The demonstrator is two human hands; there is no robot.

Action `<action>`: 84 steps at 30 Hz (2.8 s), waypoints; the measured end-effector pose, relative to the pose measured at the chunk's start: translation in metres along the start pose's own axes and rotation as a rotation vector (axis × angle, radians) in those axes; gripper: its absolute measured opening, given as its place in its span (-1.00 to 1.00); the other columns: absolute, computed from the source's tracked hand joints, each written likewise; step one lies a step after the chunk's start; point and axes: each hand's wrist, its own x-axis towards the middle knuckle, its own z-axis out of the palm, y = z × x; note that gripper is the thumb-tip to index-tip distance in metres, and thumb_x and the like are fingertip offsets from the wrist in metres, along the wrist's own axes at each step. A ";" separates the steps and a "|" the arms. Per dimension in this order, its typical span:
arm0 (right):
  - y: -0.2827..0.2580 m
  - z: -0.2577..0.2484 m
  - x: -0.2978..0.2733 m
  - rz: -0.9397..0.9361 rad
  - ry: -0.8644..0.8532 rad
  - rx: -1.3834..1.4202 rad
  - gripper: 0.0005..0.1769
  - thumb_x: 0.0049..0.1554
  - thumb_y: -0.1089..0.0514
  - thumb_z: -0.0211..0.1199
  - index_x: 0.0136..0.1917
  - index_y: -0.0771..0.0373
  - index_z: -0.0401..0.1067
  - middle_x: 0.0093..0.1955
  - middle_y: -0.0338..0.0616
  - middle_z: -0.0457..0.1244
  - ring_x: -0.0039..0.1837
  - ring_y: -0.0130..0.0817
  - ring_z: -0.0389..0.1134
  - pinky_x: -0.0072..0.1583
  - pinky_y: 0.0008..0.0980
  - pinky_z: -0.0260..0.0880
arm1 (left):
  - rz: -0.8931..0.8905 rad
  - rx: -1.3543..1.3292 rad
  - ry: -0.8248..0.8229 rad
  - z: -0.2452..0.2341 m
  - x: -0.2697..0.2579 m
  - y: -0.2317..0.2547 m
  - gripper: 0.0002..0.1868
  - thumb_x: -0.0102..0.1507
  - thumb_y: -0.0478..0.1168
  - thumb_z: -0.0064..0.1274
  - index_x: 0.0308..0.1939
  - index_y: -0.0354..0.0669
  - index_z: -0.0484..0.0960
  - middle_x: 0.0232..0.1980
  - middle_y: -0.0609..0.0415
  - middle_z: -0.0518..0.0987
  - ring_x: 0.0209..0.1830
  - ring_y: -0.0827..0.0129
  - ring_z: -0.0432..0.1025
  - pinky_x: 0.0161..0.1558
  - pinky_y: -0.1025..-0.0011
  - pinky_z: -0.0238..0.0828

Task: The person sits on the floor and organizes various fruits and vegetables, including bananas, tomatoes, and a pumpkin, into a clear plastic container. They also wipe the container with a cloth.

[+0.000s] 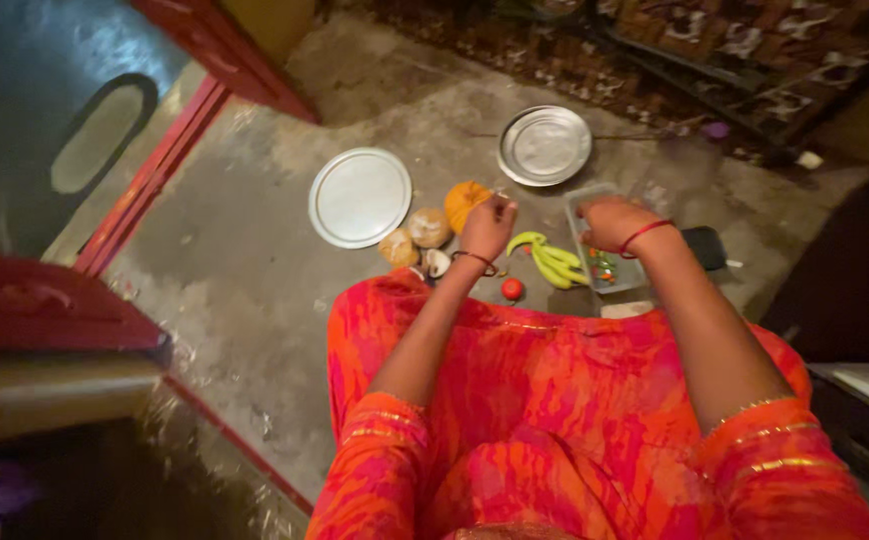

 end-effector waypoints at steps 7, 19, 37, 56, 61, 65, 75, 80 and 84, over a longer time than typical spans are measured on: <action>0.003 -0.018 -0.011 -0.001 0.115 0.037 -0.47 0.13 0.02 0.30 0.35 0.16 0.42 0.36 0.13 0.27 0.42 0.06 0.26 0.35 0.10 0.25 | -0.104 0.158 -0.139 0.064 0.002 -0.078 -0.68 0.21 -0.05 0.10 -0.22 -0.27 0.69 -0.27 -0.27 0.67 -0.21 -0.14 0.58 -0.11 0.03 0.50; 0.029 -0.022 -0.019 0.049 0.126 -0.008 -0.45 0.15 -0.05 0.28 0.35 0.17 0.43 0.35 0.10 0.30 0.42 0.11 0.26 0.47 0.07 0.15 | -0.321 0.476 -0.477 0.078 -0.042 -0.138 -0.62 0.16 -0.05 0.15 -0.03 -0.18 0.66 0.03 -0.27 0.62 0.08 -0.10 0.51 0.09 0.10 0.46; 0.015 -0.030 -0.032 0.120 0.093 -0.031 -0.49 0.18 -0.05 0.21 0.35 0.15 0.41 0.30 0.02 0.30 0.39 0.03 0.27 0.34 0.08 0.24 | -0.122 0.599 -0.352 0.117 -0.087 -0.184 -0.59 0.23 -0.26 -0.11 0.12 0.18 0.60 0.38 0.02 0.34 0.30 0.01 0.28 0.17 0.07 0.38; 0.023 -0.036 -0.049 0.139 0.093 -0.056 -0.47 0.14 -0.06 0.27 0.32 0.18 0.42 0.28 0.06 0.32 0.36 0.08 0.29 0.34 0.04 0.26 | -0.746 0.655 -0.390 0.151 -0.127 -0.158 -0.66 0.40 -0.19 -0.19 -0.02 -0.10 0.74 0.05 -0.12 0.68 0.05 0.03 0.59 0.02 0.11 0.54; 0.024 -0.035 -0.049 0.159 0.089 -0.066 -0.52 0.15 -0.07 0.27 0.26 0.21 0.43 0.25 0.05 0.32 0.35 0.06 0.30 0.31 0.02 0.29 | -0.832 0.518 -0.378 0.164 -0.121 -0.155 -0.67 0.37 -0.14 -0.17 -0.03 -0.09 0.73 0.05 -0.13 0.66 0.04 0.01 0.57 -0.01 0.06 0.55; 0.023 -0.034 -0.048 0.159 0.134 -0.040 -0.50 0.11 -0.05 0.29 0.26 0.19 0.43 0.23 0.04 0.32 0.33 0.05 0.30 0.27 0.06 0.28 | -0.567 0.423 -0.435 0.190 -0.116 -0.138 -0.70 0.29 -0.10 0.00 -0.09 -0.19 0.73 0.01 -0.20 0.67 0.00 -0.04 0.58 -0.01 0.07 0.55; 0.024 -0.031 -0.044 0.161 0.123 -0.021 -0.52 0.13 -0.07 0.30 0.24 0.21 0.44 0.26 0.05 0.32 0.36 0.05 0.30 0.30 0.04 0.30 | -0.328 0.081 -0.273 0.230 -0.063 -0.082 -0.69 0.14 -0.03 0.19 -0.18 -0.16 0.74 -0.19 -0.21 0.68 -0.15 -0.08 0.58 -0.06 0.06 0.53; 0.035 -0.022 -0.037 0.105 0.136 -0.010 -0.41 0.09 -0.08 0.30 0.33 0.20 0.41 0.30 0.09 0.30 0.35 0.07 0.30 0.31 0.04 0.30 | -0.256 0.414 -0.150 0.173 -0.061 -0.122 -0.76 0.20 -0.19 0.08 -0.09 -0.11 0.72 -0.02 -0.15 0.64 0.03 -0.05 0.53 0.10 0.12 0.48; 0.042 -0.024 -0.039 0.179 -0.002 -0.060 -0.45 0.15 -0.13 0.28 0.33 0.14 0.44 0.32 0.02 0.33 0.39 0.01 0.33 0.37 -0.02 0.33 | -0.368 0.526 -0.195 0.125 -0.071 -0.153 -0.68 0.28 -0.25 -0.02 0.11 -0.02 0.63 0.20 -0.10 0.52 0.22 -0.06 0.40 0.17 0.09 0.44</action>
